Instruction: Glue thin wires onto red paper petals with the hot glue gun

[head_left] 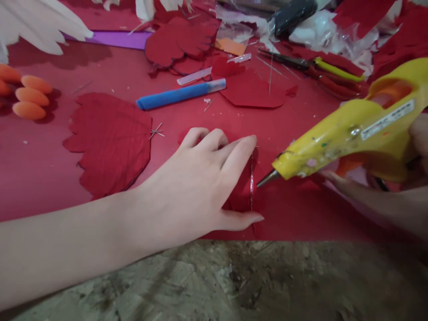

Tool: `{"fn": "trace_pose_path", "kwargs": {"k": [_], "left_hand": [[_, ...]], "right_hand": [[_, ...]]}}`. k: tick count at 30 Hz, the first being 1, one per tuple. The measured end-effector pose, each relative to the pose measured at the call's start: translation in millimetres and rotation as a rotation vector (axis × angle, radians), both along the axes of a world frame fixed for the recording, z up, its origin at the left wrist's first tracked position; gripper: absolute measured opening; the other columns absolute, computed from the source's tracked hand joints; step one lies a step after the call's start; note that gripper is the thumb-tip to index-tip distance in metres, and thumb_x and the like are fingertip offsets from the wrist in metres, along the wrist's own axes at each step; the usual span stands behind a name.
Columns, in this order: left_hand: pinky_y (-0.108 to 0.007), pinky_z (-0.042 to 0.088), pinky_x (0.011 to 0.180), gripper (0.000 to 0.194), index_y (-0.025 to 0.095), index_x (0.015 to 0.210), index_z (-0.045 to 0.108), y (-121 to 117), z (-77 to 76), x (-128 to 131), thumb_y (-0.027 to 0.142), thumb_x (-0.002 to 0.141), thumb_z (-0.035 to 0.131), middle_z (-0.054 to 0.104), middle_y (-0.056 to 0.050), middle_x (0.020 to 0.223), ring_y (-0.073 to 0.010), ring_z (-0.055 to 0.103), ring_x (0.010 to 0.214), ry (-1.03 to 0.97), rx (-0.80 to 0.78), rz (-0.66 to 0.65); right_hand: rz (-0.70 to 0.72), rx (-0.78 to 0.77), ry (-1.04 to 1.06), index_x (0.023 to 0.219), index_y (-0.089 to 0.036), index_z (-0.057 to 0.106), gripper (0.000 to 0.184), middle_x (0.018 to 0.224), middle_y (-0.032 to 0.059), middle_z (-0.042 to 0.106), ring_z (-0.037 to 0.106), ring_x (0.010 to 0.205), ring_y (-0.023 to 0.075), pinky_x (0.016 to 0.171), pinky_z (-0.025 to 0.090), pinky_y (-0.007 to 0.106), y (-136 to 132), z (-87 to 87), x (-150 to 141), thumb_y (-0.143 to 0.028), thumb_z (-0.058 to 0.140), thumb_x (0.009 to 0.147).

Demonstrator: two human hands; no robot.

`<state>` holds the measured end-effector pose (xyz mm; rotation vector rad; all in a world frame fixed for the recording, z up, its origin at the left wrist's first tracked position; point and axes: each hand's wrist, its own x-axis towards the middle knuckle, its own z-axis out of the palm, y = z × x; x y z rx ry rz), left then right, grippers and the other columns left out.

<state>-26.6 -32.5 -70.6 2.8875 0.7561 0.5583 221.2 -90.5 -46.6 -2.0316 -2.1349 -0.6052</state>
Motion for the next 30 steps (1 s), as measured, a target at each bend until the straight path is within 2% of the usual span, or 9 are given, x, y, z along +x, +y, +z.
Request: {"fn": "trace_pose_path", "kwargs": {"k": [4, 8, 14, 16, 21, 26, 30], "left_hand": [[-0.04, 0.04, 0.078, 0.068, 0.011, 0.123, 0.041, 0.9, 0.0, 0.1, 0.06, 0.077, 0.047, 0.061, -0.008, 0.093, -0.0272, 0.052, 0.084, 0.008, -0.022, -0.006], [-0.04, 0.04, 0.078, 0.068, 0.01, 0.122, 0.041, 1.1, -0.3, 0.2, 0.062, 0.077, 0.046, 0.061, -0.008, 0.094, -0.0268, 0.053, 0.084, 0.017, 0.008, -0.007], [-0.039, 0.04, 0.075, 0.076, -0.003, 0.117, 0.045, 0.0, 0.4, 0.4, 0.06, 0.076, 0.051, 0.062, -0.011, 0.087, -0.0269, 0.053, 0.081, 0.033, 0.086, -0.018], [-0.039, 0.041, 0.075, 0.077, -0.004, 0.117, 0.045, 0.1, 0.3, 0.2, 0.061, 0.076, 0.052, 0.062, -0.012, 0.087, -0.0271, 0.053, 0.081, 0.033, 0.091, -0.018], [-0.039, 0.039, 0.079, 0.07, 0.007, 0.122, 0.043, 0.5, -1.3, -0.8, 0.062, 0.078, 0.045, 0.062, -0.01, 0.093, -0.0274, 0.053, 0.085, 0.028, 0.021, 0.001], [-0.041, 0.039, 0.078, 0.074, 0.002, 0.122, 0.042, 0.3, -0.6, -0.4, 0.061, 0.078, 0.047, 0.062, -0.012, 0.094, -0.0281, 0.051, 0.085, 0.03, 0.019, -0.009], [-0.042, 0.039, 0.078, 0.073, 0.004, 0.124, 0.04, 0.6, -0.3, 0.2, 0.061, 0.078, 0.047, 0.062, -0.011, 0.094, -0.0293, 0.052, 0.086, 0.022, -0.004, -0.01]], "right_hand": [[0.151, 0.008, 0.044, 0.067, -0.021, 0.034, 0.052, 0.058, -0.0001, 0.038, 0.034, 0.048, 0.0099, 0.04, 0.025, 0.025, -5.4, 0.4, -0.9, -0.073, 0.032, 0.075], [0.223, 0.031, -0.007, 0.073, -0.021, 0.041, 0.046, 0.065, 0.0019, 0.046, 0.042, 0.053, 0.0109, 0.04, 0.025, 0.026, -7.4, -1.1, -1.1, -0.066, 0.036, 0.078], [0.103, -0.042, 0.009, 0.069, -0.021, 0.032, 0.048, 0.08, 0.0073, 0.055, 0.054, 0.068, 0.0167, 0.043, 0.024, 0.029, -3.5, 0.1, -5.6, -0.067, 0.037, 0.078], [0.135, -0.01, 0.006, 0.069, -0.021, 0.032, 0.048, 0.078, 0.0065, 0.055, 0.053, 0.066, 0.0158, 0.043, 0.023, 0.029, -3.2, -1.8, -3.4, -0.068, 0.037, 0.077], [0.232, 0.025, -0.025, 0.072, -0.02, 0.035, 0.044, 0.07, 0.0032, 0.049, 0.047, 0.059, 0.0128, 0.042, 0.023, 0.027, -4.3, -5.5, 1.2, -0.064, 0.037, 0.079], [0.097, 0.019, 0.069, 0.067, -0.021, 0.028, 0.05, 0.065, 0.0004, 0.039, 0.04, 0.057, 0.0118, 0.044, 0.021, 0.027, -2.1, -2.1, -0.6, -0.069, 0.038, 0.076], [0.151, 0.031, 0.087, 0.064, -0.021, 0.028, 0.051, 0.058, -0.0026, 0.032, 0.033, 0.051, 0.0095, 0.042, 0.021, 0.026, -2.3, -0.8, -0.2, -0.069, 0.046, 0.071]]}}
